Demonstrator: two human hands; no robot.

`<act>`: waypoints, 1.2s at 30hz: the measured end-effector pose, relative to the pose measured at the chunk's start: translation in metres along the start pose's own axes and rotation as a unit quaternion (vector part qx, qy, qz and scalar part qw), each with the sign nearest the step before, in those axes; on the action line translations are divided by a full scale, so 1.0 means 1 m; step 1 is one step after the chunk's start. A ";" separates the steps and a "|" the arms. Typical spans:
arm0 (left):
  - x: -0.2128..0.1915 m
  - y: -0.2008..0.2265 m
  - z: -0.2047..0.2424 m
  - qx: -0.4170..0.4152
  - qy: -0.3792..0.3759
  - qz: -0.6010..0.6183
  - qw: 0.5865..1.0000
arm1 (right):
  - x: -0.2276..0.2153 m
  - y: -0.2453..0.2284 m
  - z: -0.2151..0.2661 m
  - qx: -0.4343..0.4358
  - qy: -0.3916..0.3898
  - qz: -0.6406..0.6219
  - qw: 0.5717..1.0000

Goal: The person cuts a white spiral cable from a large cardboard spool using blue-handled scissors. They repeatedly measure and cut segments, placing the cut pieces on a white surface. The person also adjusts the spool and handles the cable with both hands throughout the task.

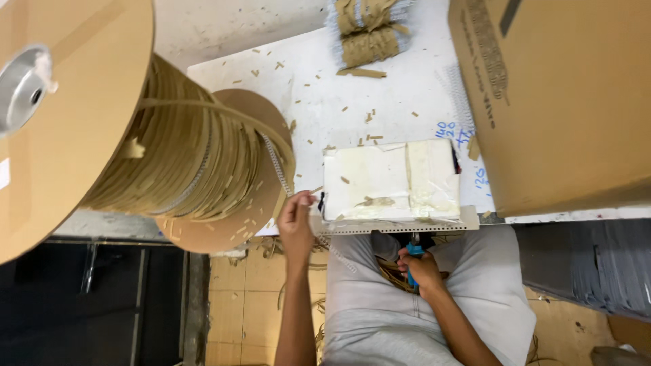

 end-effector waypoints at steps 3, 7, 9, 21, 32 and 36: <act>-0.120 -0.022 0.002 -0.085 0.163 0.015 0.983 | 0.008 0.008 -0.003 -0.019 -0.014 0.023 0.999; -0.227 0.038 0.001 0.058 0.299 -0.001 0.952 | 0.018 0.001 -0.001 -0.033 -0.034 0.068 0.997; -0.256 0.091 0.002 0.173 0.315 -0.168 0.918 | 0.017 0.001 0.003 -0.029 -0.023 0.093 0.995; -0.320 0.193 -0.059 0.319 0.369 -0.205 0.849 | 0.011 0.006 -0.024 -0.051 -0.014 0.037 0.998; -0.320 0.200 -0.047 0.335 0.449 -0.271 0.783 | 0.007 0.008 -0.042 -0.038 -0.003 0.100 0.994; -0.320 0.201 -0.050 0.353 0.438 -0.283 0.777 | 0.010 0.012 -0.046 -0.082 -0.030 0.064 0.994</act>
Point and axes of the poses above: each hand's wrist, its own z-axis away from the middle knuckle, its own x-axis out of the palm, y = z × x, the point moved 10 cm from there along -z, towards the middle knuckle, and after that the axes turned 2 degrees about -z, right-handed, at the moved point
